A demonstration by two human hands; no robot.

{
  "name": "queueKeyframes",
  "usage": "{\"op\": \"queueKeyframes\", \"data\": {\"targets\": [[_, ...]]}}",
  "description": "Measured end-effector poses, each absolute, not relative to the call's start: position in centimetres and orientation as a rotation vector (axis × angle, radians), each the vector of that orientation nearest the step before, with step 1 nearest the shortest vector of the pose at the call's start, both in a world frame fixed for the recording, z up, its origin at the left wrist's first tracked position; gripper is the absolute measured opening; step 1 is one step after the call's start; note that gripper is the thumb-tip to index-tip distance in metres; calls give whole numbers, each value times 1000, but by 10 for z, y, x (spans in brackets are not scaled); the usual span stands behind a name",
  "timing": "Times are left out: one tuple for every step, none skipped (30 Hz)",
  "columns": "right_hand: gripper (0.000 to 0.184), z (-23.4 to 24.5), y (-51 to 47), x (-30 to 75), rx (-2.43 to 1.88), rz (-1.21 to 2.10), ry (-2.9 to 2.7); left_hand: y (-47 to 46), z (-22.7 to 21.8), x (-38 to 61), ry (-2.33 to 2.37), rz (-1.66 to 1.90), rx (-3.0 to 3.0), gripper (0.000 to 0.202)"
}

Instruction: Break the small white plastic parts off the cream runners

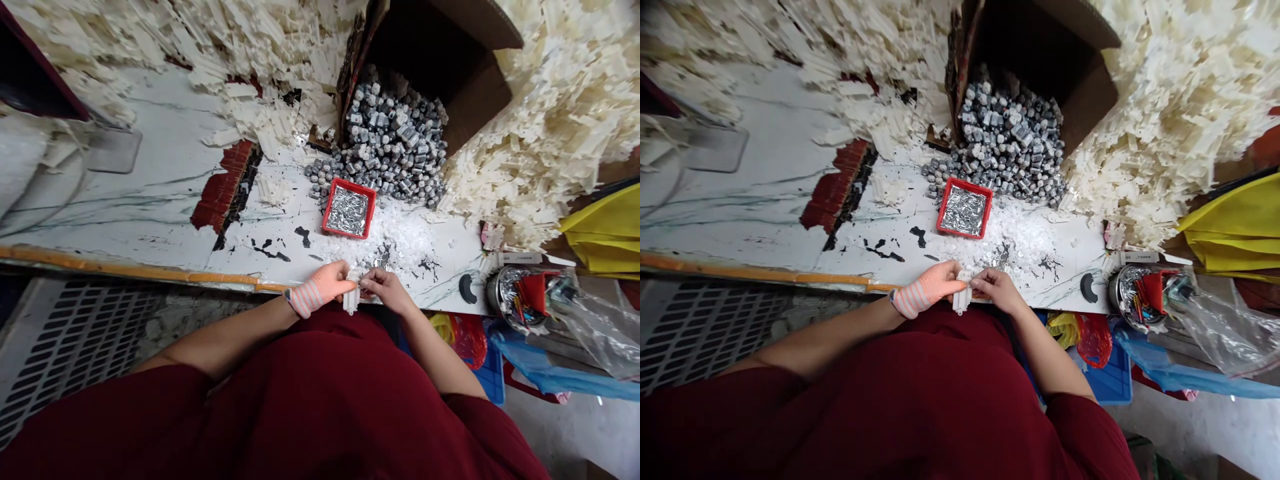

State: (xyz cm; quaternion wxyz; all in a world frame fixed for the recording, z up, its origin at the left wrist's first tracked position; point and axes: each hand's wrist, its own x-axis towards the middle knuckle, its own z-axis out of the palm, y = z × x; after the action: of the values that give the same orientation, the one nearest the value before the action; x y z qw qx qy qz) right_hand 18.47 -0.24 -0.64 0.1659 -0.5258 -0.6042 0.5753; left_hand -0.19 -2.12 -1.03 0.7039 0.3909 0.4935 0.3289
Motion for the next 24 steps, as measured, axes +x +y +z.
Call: {"op": "queueKeyframes", "data": {"targets": [[32, -10, 3, 188, -1526, 1591, -1741, -20, -10, -3, 1088, 713, 841, 19], [31, -14, 8, 189, -1584, 1461, -1797, -20, -10, -4, 1089, 693, 821, 19], [28, -18, 13, 189, -1653, 1274, -1874, -19, -10, -5, 1096, 682, 807, 19], [25, -22, 17, 188, -1717, 1066, -1959, -18, -11, -6, 1107, 681, 795, 19], [22, -26, 21, 186, -1762, 878, -2047, -18, -13, -7, 1114, 684, 784, 19], [19, -30, 24, 183, -1785, 733, -2135, -18, -14, -7, 1115, 688, 775, 20], [16, -33, 26, 180, -1791, 634, -2213, -18, -16, -7, 1117, 694, 768, 20], [15, -36, 27, 177, -1791, 569, -2275, -18, -17, -7, 1123, 702, 767, 20], [14, -37, 28, 175, -1788, 529, -2316, -18, -18, -7, 1131, 708, 772, 21], [14, -37, 28, 174, -1784, 516, -2329, -18, -18, -7, 1142, 715, 779, 21], [14, -36, 28, 174, -1782, 540, -2309, -18, -18, -7, 1154, 721, 788, 22], [14, -34, 27, 175, -1777, 610, -2252, -18, -17, -6, 1168, 722, 798, 22], [15, -30, 25, 176, -1759, 730, -2169, -17, -16, -6, 1183, 719, 805, 21], [17, -26, 23, 177, -1718, 885, -2073, -17, -14, -5, 1198, 713, 811, 21], [19, -22, 20, 179, -1658, 1049, -1979, -16, -13, -4, 1215, 706, 819, 21], [21, -17, 16, 180, -1593, 1190, -1904, -16, -11, -4, 1229, 700, 828, 20], [22, -12, 12, 180, -1542, 1283, -1862, -15, -10, -3, 1234, 695, 834, 20], [22, -8, 8, 179, -1516, 1322, -1854, -15, -8, -2, 1231, 691, 833, 20], [21, -4, 4, 178, -1518, 1313, -1870, -15, -7, -1, 1223, 688, 827, 20], [20, -2, 1, 177, -1537, 1274, -1895, -16, -7, 0, 1212, 684, 818, 20], [19, 0, -2, 176, -1557, 1230, -1917, -16, -6, 1, 1199, 681, 807, 20], [19, 1, -4, 175, -1569, 1200, -1925, -16, -6, 2, 1188, 681, 798, 20], [19, 2, -6, 174, -1572, 1192, -1921, -17, -6, 2, 1182, 681, 796, 20], [19, 1, -6, 174, -1572, 1195, -1912, -17, -6, 2, 1177, 682, 800, 20]]}}
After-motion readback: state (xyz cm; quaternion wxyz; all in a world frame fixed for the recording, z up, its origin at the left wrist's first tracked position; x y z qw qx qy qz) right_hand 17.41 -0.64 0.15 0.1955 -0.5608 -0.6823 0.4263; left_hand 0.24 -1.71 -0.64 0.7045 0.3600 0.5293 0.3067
